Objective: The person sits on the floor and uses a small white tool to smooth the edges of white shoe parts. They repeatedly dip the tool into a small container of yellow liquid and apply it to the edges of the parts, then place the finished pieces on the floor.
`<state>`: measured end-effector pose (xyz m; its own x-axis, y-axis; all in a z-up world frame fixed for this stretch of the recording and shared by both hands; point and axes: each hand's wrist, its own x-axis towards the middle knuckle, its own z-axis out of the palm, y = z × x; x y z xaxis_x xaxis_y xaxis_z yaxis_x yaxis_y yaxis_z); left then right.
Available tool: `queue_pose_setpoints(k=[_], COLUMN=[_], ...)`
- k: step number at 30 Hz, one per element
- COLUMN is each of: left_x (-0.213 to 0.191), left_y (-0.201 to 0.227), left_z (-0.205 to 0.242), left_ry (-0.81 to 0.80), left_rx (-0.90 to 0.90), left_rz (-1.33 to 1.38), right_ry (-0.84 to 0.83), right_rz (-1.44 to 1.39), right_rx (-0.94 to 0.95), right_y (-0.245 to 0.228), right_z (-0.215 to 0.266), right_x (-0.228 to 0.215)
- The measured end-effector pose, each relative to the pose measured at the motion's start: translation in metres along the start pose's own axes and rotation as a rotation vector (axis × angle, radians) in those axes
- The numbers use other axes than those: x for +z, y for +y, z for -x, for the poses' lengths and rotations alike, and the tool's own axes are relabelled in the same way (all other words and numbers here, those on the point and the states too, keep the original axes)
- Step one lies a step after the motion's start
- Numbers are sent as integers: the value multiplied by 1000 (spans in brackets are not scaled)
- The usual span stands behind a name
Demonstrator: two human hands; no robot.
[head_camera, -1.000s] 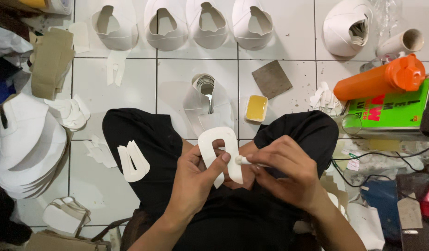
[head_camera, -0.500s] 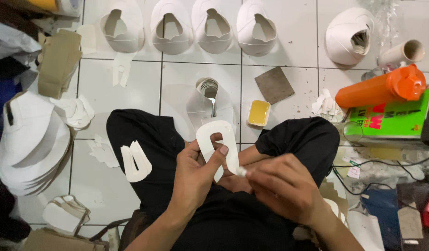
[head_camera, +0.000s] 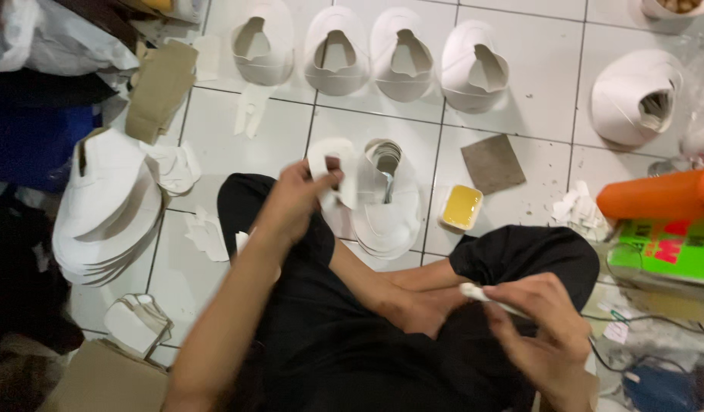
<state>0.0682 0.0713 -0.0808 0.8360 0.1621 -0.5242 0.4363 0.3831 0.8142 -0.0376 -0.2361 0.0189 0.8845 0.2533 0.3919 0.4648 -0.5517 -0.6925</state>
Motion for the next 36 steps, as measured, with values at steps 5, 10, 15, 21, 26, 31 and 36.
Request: queue_pose_setpoints(k=[5,10,15,21,26,31,36], left_x=[-82,-108,-93,-138,-99,-27,46], left_y=[-8,2,12,-47,-35,-22,-33], left_z=[-132,-198,-222,-300,-244,-171,-129], left_ry=[51,85,-7,97,177,88,-230], left_rx=[-186,-207,-153,101,144,356,-205], left_rz=[-347,-628,-719,-1278,-1531,-1824,-1223], right_ry=[64,75,97,28,94,182,211], right_rz=[-34,-54,15,80,69,-13,-64], right_rx=[168,276,303,435,510,632,675], right_y=[21,29,47,55,89,98,90], right_z=[11,7,6,-1,0,6,15], right_x=[8,18,17,24,30,29,29])
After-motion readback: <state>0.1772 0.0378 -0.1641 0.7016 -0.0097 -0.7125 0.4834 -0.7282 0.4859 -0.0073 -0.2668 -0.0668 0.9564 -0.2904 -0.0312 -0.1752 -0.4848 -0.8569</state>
